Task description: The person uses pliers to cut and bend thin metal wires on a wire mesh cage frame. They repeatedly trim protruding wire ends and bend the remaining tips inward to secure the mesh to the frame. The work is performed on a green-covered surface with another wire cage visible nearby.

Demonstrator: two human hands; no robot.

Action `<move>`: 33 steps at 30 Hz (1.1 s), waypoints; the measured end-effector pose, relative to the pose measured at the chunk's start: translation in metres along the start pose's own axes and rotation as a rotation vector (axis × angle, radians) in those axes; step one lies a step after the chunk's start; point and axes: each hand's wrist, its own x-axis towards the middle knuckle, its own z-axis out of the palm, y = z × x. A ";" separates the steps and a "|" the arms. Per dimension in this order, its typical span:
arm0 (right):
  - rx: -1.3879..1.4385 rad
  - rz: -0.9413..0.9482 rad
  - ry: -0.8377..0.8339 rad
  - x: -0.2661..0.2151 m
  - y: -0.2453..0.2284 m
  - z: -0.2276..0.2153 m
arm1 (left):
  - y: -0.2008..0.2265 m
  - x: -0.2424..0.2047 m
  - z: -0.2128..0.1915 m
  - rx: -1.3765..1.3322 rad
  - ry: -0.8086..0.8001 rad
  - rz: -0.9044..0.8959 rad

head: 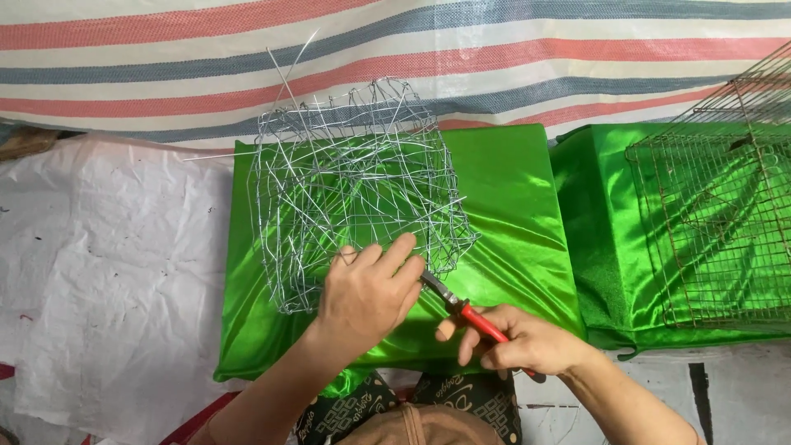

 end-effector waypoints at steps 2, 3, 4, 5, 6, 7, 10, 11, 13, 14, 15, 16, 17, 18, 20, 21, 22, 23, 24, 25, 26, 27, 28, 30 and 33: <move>-0.003 0.013 0.000 0.000 0.001 -0.003 | 0.000 0.000 0.001 0.001 0.000 -0.006; -0.007 0.023 0.003 -0.001 0.002 -0.004 | 0.001 -0.001 0.001 0.003 0.001 -0.010; -0.006 0.024 0.001 0.000 0.000 -0.004 | 0.001 0.000 0.001 0.003 0.000 -0.012; -0.001 0.026 0.020 0.000 -0.003 -0.004 | 0.001 0.000 0.000 0.011 0.020 -0.010; 0.005 0.029 0.039 0.001 -0.005 -0.005 | 0.002 0.001 0.000 0.019 0.041 -0.009; 0.006 0.028 0.037 0.001 -0.004 -0.005 | 0.002 0.001 0.001 0.021 0.039 -0.010; 0.001 0.031 0.032 0.003 -0.003 -0.006 | 0.001 0.001 0.002 0.009 0.059 -0.008; 0.026 0.043 -0.003 0.004 -0.002 -0.006 | 0.001 0.000 0.003 0.015 0.045 -0.010; 0.051 0.054 -0.037 0.006 -0.004 -0.005 | 0.000 0.001 0.002 0.022 0.031 -0.011; -0.013 0.029 -0.069 0.008 -0.006 -0.005 | 0.000 0.001 0.001 0.007 0.035 -0.007; -0.078 0.006 -0.101 0.008 -0.007 -0.004 | 0.001 0.001 0.001 -0.009 0.040 -0.005; -0.078 0.006 -0.102 0.007 -0.003 -0.006 | 0.001 0.001 0.002 -0.009 0.040 -0.006; -0.025 0.028 -0.086 0.006 0.000 -0.007 | 0.000 0.001 0.003 -0.002 0.035 -0.006; 0.027 0.049 -0.071 0.006 0.004 -0.008 | 0.000 0.000 0.004 0.005 0.030 -0.007; 0.040 0.049 -0.108 0.007 0.008 -0.015 | 0.000 0.000 0.002 -0.010 0.026 -0.008; 0.050 0.048 -0.145 0.008 0.009 -0.019 | 0.000 0.001 0.001 -0.023 0.023 -0.009; 0.051 0.048 -0.144 0.008 0.003 -0.020 | 0.000 0.001 0.000 -0.024 0.023 -0.008; -0.001 0.057 -0.140 0.009 -0.004 -0.021 | 0.000 0.001 0.000 -0.013 0.007 -0.008; -0.053 0.067 -0.137 0.010 -0.010 -0.021 | 0.000 0.001 0.000 -0.002 -0.010 -0.008; -0.057 0.068 -0.141 0.009 -0.003 -0.029 | 0.001 -0.002 0.008 0.001 -0.008 -0.012; -0.058 0.023 -0.145 0.009 0.005 -0.036 | 0.002 -0.004 0.015 -0.015 0.071 -0.022; -0.059 -0.021 -0.152 0.008 0.012 -0.044 | 0.002 -0.007 0.023 -0.032 0.150 -0.033; -0.063 -0.018 -0.158 0.008 0.019 -0.052 | 0.002 -0.007 0.025 -0.028 0.151 -0.040; -0.060 -0.148 -0.171 0.006 0.034 -0.067 | 0.004 -0.008 0.029 -0.045 0.136 -0.043; -0.055 -0.119 -0.162 0.005 0.024 -0.068 | 0.007 -0.004 0.024 -0.040 0.158 -0.071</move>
